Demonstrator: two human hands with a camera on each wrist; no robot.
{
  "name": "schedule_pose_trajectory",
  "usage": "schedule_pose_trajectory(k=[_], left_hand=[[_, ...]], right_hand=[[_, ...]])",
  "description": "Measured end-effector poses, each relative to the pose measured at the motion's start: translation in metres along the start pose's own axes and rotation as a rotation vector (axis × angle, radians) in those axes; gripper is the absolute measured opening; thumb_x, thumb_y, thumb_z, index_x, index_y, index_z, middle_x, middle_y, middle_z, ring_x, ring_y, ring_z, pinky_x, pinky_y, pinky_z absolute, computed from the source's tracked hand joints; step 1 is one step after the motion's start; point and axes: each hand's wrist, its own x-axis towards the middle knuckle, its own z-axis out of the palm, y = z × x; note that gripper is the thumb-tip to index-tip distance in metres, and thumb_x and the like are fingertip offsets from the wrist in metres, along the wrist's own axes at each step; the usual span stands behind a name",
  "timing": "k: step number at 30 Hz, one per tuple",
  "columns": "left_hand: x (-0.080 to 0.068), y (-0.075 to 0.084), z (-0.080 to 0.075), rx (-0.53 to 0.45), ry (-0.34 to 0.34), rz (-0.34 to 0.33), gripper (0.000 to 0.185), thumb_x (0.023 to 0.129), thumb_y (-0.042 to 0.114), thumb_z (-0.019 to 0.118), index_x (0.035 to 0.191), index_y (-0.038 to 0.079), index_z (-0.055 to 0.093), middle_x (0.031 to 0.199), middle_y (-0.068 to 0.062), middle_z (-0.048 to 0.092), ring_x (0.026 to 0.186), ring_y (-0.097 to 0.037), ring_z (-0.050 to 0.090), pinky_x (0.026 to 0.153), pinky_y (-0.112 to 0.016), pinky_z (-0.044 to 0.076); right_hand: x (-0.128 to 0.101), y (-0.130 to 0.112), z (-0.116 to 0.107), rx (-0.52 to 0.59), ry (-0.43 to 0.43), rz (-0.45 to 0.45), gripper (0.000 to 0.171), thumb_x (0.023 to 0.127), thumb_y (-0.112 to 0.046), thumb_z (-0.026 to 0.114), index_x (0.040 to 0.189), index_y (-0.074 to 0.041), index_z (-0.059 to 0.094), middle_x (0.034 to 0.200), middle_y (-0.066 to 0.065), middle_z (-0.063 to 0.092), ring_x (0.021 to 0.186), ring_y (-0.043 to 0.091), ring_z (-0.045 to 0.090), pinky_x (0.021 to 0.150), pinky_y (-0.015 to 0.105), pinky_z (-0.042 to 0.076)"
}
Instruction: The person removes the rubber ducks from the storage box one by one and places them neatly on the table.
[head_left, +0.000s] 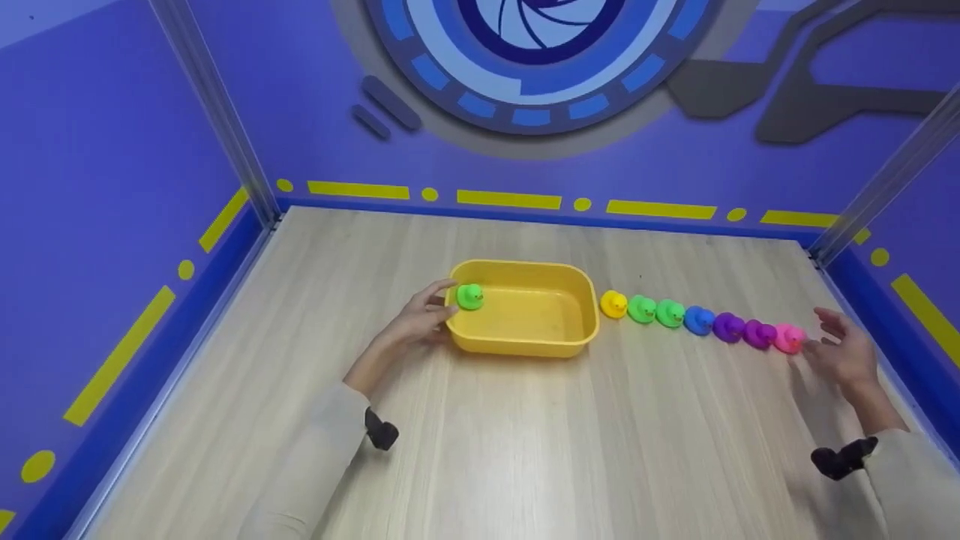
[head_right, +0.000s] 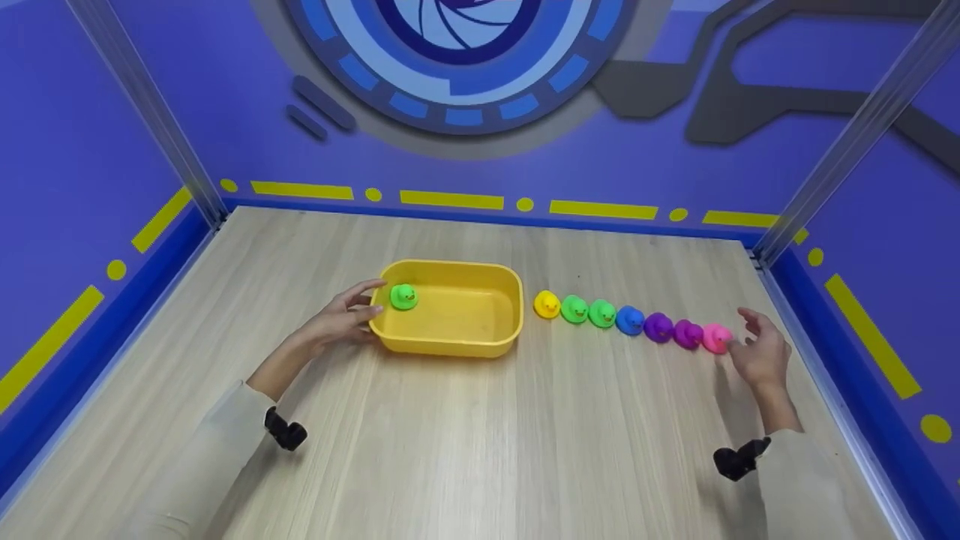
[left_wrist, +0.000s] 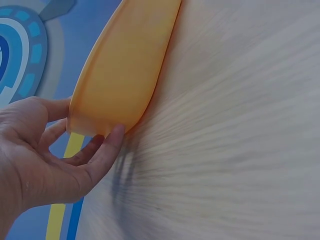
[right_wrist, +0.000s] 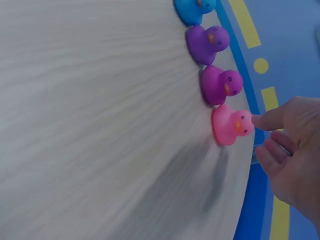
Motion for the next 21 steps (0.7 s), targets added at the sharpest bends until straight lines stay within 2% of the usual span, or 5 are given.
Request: schedule_pose_trajectory(k=[6, 11, 14, 17, 21], left_hand=[[-0.003, 0.0, -0.003, 0.013, -0.005, 0.005, 0.055, 0.105, 0.018, 0.057, 0.156, 0.027, 0.04, 0.147, -0.018, 0.043, 0.116, -0.03, 0.062, 0.093, -0.041, 0.06], [-0.003, 0.0, -0.004, 0.047, -0.01, 0.018, 0.056, 0.105, 0.02, 0.058, 0.157, 0.027, 0.039, 0.146, -0.017, 0.045, 0.109, -0.026, 0.062, 0.087, -0.039, 0.06], [-0.002, -0.001, -0.003, 0.049, -0.006, 0.012, 0.055, 0.105, 0.021, 0.058, 0.156, 0.029, 0.041, 0.146, -0.016, 0.046, 0.108, -0.025, 0.062, 0.087, -0.038, 0.06], [-0.002, -0.001, -0.003, 0.044, 0.002, 0.008, 0.054, 0.105, 0.021, 0.058, 0.155, 0.03, 0.042, 0.146, -0.016, 0.046, 0.108, -0.025, 0.062, 0.087, -0.038, 0.06], [-0.002, -0.002, -0.002, 0.017, 0.009, 0.002, 0.053, 0.105, 0.02, 0.058, 0.154, 0.03, 0.042, 0.145, -0.016, 0.046, 0.106, -0.024, 0.062, 0.088, -0.04, 0.06]], right_hand=[[0.001, -0.019, 0.003, 0.001, 0.042, -0.076, 0.056, 0.101, -0.007, 0.057, 0.153, 0.003, 0.039, 0.155, 0.028, 0.041, 0.141, 0.033, 0.046, 0.098, 0.005, 0.044], [0.001, -0.033, 0.01, 0.064, 0.084, -0.185, 0.05, 0.097, -0.004, 0.064, 0.146, -0.002, 0.052, 0.136, -0.003, 0.058, 0.114, -0.01, 0.048, 0.09, 0.0, 0.044], [0.001, -0.042, 0.014, 0.075, 0.066, -0.232, 0.05, 0.098, -0.007, 0.066, 0.145, 0.0, 0.052, 0.128, -0.017, 0.055, 0.11, -0.014, 0.045, 0.088, -0.002, 0.043], [0.002, -0.053, 0.019, 0.058, 0.051, -0.272, 0.051, 0.098, -0.01, 0.067, 0.144, 0.004, 0.051, 0.126, -0.015, 0.055, 0.113, -0.008, 0.049, 0.087, -0.002, 0.042], [0.001, -0.066, 0.027, 0.043, 0.018, -0.308, 0.051, 0.1, -0.013, 0.066, 0.144, 0.005, 0.05, 0.133, 0.006, 0.057, 0.115, -0.006, 0.049, 0.088, -0.003, 0.041]])
